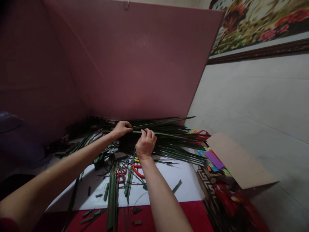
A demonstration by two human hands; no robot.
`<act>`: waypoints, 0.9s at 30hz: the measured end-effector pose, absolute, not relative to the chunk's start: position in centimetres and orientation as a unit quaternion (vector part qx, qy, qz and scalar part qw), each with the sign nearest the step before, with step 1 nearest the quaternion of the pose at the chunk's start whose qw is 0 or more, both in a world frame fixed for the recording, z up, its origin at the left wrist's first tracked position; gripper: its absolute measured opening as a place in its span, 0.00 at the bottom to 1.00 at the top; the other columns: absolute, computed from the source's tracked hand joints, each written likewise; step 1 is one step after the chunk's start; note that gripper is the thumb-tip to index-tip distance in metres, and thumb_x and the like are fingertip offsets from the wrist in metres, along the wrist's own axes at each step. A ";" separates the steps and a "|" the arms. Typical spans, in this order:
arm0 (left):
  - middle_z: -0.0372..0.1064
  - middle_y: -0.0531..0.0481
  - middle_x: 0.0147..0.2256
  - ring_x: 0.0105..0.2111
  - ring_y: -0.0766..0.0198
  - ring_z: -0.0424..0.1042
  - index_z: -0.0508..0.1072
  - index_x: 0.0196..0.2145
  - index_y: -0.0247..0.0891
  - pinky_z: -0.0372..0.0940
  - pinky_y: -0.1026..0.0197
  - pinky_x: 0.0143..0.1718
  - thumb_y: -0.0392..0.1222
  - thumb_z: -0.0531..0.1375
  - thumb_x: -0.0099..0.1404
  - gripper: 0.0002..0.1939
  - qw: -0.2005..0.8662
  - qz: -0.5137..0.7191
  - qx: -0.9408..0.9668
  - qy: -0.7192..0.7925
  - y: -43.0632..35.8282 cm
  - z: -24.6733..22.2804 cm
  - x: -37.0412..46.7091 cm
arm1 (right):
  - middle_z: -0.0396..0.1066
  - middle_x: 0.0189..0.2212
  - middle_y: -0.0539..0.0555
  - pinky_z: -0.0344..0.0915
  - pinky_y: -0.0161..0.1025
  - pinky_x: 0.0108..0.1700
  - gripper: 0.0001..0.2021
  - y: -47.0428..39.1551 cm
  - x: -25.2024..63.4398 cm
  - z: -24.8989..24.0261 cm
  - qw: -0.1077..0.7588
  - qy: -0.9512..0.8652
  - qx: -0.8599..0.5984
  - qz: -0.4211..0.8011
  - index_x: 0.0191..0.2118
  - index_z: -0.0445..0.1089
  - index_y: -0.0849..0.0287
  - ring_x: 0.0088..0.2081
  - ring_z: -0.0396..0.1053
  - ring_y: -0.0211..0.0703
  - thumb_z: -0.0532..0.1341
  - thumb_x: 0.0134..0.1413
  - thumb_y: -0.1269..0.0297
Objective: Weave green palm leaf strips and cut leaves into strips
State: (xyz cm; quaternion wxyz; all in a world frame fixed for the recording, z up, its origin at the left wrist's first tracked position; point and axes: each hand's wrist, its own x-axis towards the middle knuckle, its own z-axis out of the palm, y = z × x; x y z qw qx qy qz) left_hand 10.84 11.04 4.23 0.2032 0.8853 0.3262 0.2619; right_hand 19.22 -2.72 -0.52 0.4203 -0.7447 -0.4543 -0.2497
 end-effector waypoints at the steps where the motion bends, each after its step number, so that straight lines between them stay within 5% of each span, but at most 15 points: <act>1: 0.71 0.50 0.26 0.28 0.64 0.68 0.74 0.27 0.34 0.60 0.65 0.29 0.38 0.58 0.49 0.07 0.198 0.260 0.887 0.327 11.0 4.2 11.0 | 0.64 0.47 0.59 0.49 0.45 0.50 0.15 -2.7 19.2 -0.6 0.415 -0.453 -0.749 -0.249 0.46 0.67 0.60 0.50 0.54 0.48 0.51 0.54 0.72; 9: 0.72 0.48 0.36 0.37 0.62 0.69 0.71 0.43 0.37 0.62 0.64 0.37 0.32 0.54 0.53 0.19 0.097 0.214 0.922 0.308 10.7 4.2 11.1 | 0.67 0.47 0.57 0.47 0.47 0.47 0.15 -2.3 19.5 -1.2 0.345 -0.464 -0.787 -0.217 0.47 0.67 0.58 0.50 0.55 0.50 0.50 0.56 0.70; 14: 0.71 0.46 0.39 0.41 0.59 0.69 0.75 0.35 0.40 0.60 0.62 0.40 0.34 0.51 0.56 0.14 -0.002 0.133 0.945 0.299 10.9 5.0 9.5 | 0.66 0.49 0.56 0.45 0.46 0.47 0.16 -2.3 19.6 -1.6 0.315 -0.474 -0.800 -0.190 0.48 0.67 0.57 0.51 0.54 0.49 0.48 0.58 0.67; 27: 0.70 0.42 0.36 0.38 0.58 0.70 0.72 0.34 0.35 0.60 0.61 0.35 0.35 0.48 0.60 0.13 -0.128 0.068 0.952 0.268 11.6 5.4 6.4 | 0.71 0.42 0.55 0.47 0.43 0.40 0.13 -2.5 19.4 -1.7 0.251 -0.489 -0.814 -0.190 0.43 0.69 0.57 0.45 0.57 0.50 0.49 0.57 0.67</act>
